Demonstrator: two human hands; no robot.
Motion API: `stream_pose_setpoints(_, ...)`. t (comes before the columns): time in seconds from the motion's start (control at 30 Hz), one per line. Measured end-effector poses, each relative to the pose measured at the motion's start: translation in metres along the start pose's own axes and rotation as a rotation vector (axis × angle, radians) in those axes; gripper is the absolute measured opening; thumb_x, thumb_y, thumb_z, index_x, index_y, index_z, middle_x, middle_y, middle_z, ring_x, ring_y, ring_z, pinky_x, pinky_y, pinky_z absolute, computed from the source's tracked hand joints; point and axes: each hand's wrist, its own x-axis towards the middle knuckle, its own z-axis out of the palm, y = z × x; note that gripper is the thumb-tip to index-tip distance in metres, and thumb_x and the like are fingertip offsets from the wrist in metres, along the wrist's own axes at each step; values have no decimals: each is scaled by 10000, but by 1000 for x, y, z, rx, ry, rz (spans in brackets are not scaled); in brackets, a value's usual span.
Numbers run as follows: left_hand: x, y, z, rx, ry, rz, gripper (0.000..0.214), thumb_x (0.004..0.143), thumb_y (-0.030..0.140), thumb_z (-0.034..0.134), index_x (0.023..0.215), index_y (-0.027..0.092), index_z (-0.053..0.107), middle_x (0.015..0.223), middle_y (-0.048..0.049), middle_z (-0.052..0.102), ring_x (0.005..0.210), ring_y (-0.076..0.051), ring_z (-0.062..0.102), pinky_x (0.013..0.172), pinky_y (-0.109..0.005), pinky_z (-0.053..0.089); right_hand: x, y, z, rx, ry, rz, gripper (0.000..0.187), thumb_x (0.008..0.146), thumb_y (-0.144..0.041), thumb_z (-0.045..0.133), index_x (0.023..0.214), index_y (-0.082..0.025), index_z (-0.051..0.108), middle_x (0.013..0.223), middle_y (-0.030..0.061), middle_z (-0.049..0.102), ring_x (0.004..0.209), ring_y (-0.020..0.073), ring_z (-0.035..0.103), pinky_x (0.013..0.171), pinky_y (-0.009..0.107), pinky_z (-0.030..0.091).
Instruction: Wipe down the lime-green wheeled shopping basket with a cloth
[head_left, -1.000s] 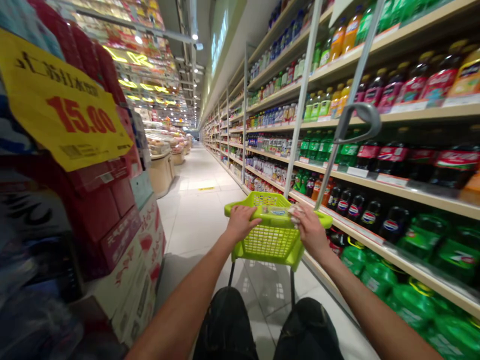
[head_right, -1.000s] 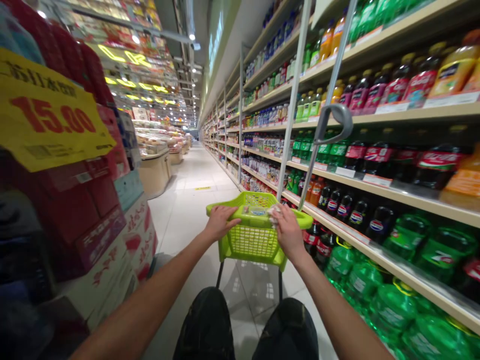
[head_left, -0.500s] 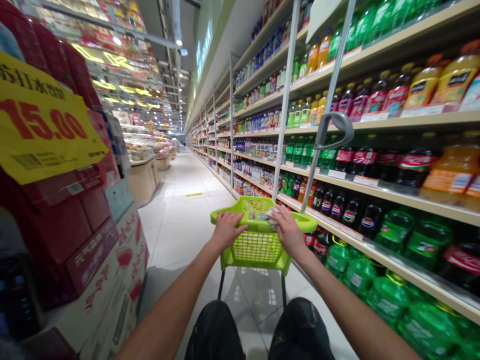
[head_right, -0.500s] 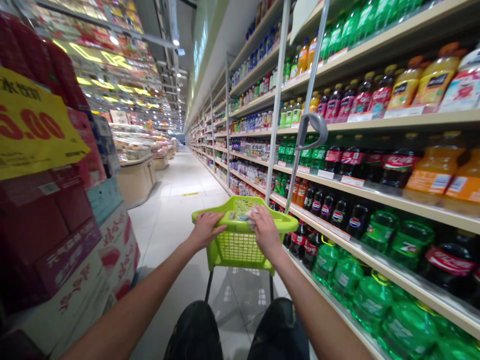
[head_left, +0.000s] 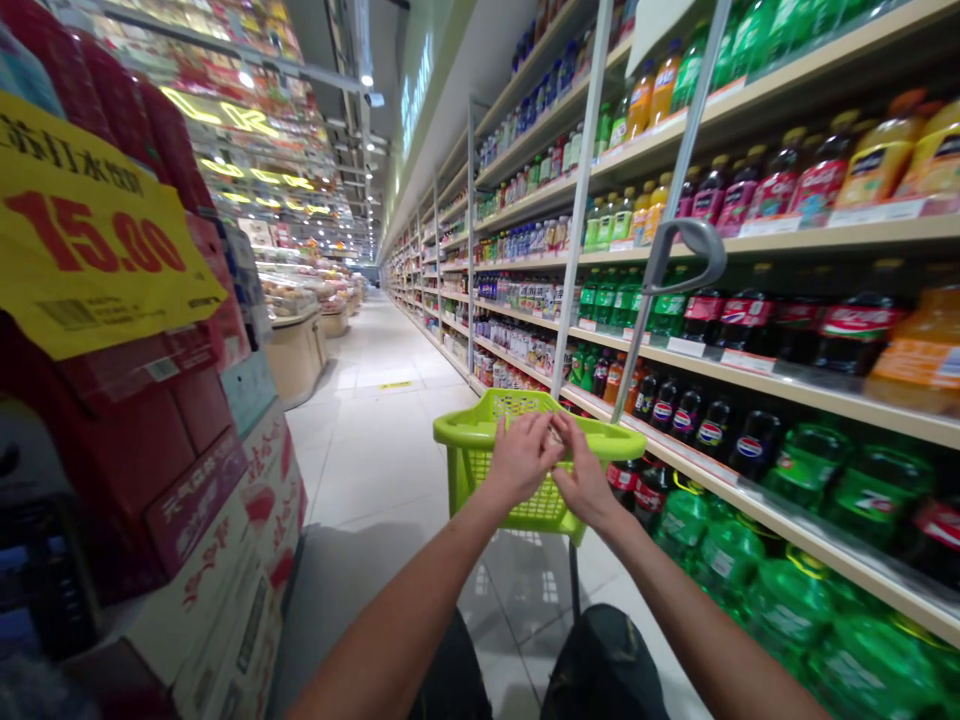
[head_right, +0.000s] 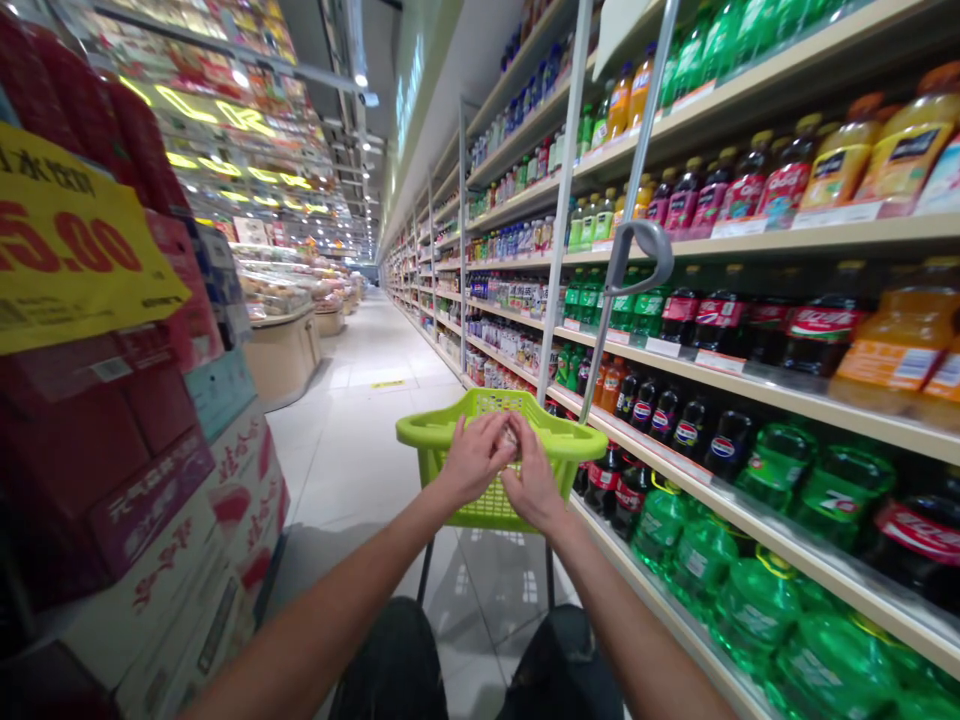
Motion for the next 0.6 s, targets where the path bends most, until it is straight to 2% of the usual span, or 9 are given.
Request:
stream_pose_setpoints(0.07,-5,6,14,101,45,18,414,805,396,445,1188,238,434,1255,-73,495,1185,-231,397,1031,-537,180,-4,18,-17,-110,27,25,591,739,-168,404,1313,-171,262,1258,119,475,1153,235,444,977,474,325)
stream_pose_setpoints(0.17,-11,3,23,167,98,49,408,777,330,483,1173,240,442,1257,-71,492,1194,-237,385,1045,-544,121,-7,45,-28,-369,74,62,391,806,-235,371,1187,-182,443,1158,113,555,1089,255,483,974,532,249)
stream_pose_setpoints(0.27,-17,-20,12,182,122,36,391,759,244,470,1149,241,463,1238,-61,513,1170,-229,418,1055,-537,87,-8,63,-25,-491,31,41,315,832,-247,357,1094,-189,523,1064,96,607,1024,240,515,962,507,237)
stream_pose_setpoints(0.4,-18,-50,-6,176,220,-177,354,778,206,402,1123,209,481,1169,-81,559,1119,-225,465,1039,-534,146,-8,68,-16,-487,69,29,298,834,-244,345,1056,-191,536,1033,76,619,995,218,522,943,457,247)
stream_pose_setpoints(0.47,-14,-48,-1,156,217,-164,351,796,203,378,1130,179,481,1162,-95,555,1118,-217,460,1027,-474,226,-8,65,-12,-482,108,41,287,828,-242,346,1026,-189,547,1019,72,625,986,218,524,940,452,240)
stream_pose_setpoints(0.6,2,-17,25,120,113,77,356,825,267,404,1161,172,469,1195,-96,520,1111,-199,452,972,-362,333,-9,61,-10,-474,115,34,286,814,-235,362,1024,-187,550,1019,69,626,992,221,521,940,444,232)
